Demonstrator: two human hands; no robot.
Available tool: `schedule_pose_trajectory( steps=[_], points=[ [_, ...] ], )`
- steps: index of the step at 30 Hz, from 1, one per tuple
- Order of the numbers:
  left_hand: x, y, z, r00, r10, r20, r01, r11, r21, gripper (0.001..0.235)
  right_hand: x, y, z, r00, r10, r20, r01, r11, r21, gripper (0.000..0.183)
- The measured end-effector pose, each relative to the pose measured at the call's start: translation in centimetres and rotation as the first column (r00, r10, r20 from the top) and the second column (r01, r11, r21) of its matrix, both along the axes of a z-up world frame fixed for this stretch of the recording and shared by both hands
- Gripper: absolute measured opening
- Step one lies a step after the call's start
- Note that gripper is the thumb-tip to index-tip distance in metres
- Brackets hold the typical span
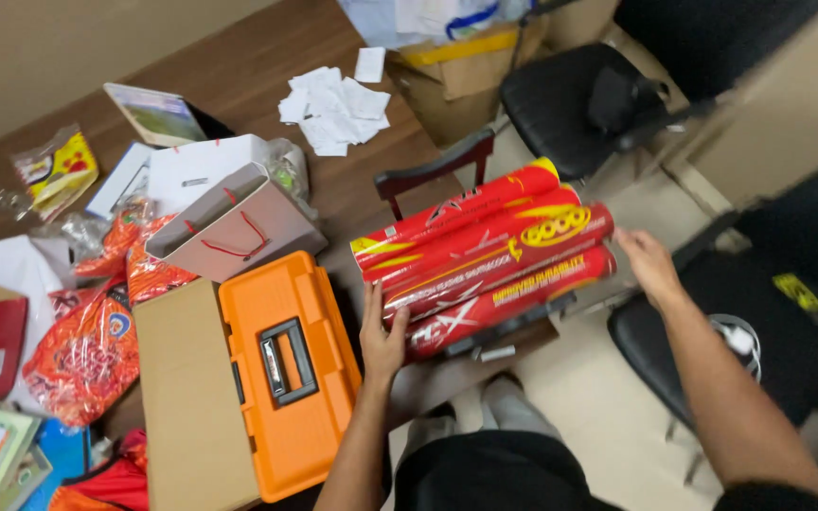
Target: The person wipes several red and yellow cylindrical tubes with a red cloth and places them on a chair. They then wipe an orange plastic case with the same cloth, open it, wipe the interior, and close it.
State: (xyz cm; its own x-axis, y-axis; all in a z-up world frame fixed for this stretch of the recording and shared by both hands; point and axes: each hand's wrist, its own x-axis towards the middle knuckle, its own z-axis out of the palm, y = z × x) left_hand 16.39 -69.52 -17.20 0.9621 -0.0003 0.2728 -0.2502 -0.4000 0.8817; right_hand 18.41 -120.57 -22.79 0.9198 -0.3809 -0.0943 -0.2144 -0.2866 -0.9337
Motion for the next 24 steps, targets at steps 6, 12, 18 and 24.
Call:
schedule_pose_trajectory(
  steps=[6,12,18,24],
  points=[
    [0.1,-2.2,-1.6,0.910,0.402,-0.099,-0.412,0.901,-0.133,0.050,4.6,1.6,1.6,0.969,0.005,-0.247,0.043,0.981,0.191,0.053],
    [0.0,-2.4,-2.2,0.832,0.466,-0.301,-0.525,0.837,-0.157,0.045,7.4,2.1,-0.2,0.976,0.176,-0.131,-0.039,0.725,0.687,0.051],
    [-0.2,-3.2,0.0,0.776,0.520,-0.356,-0.553,0.833,0.010,0.050,7.3,2.2,1.0,0.975,0.204,-0.085,-0.099,0.747,0.657,0.048],
    [-0.4,-3.5,0.7,0.778,0.488,-0.395,-0.514,0.856,0.045,0.055,6.8,2.1,0.9,0.979,0.190,-0.078,-0.103,0.783,0.613,0.050]
  ],
)
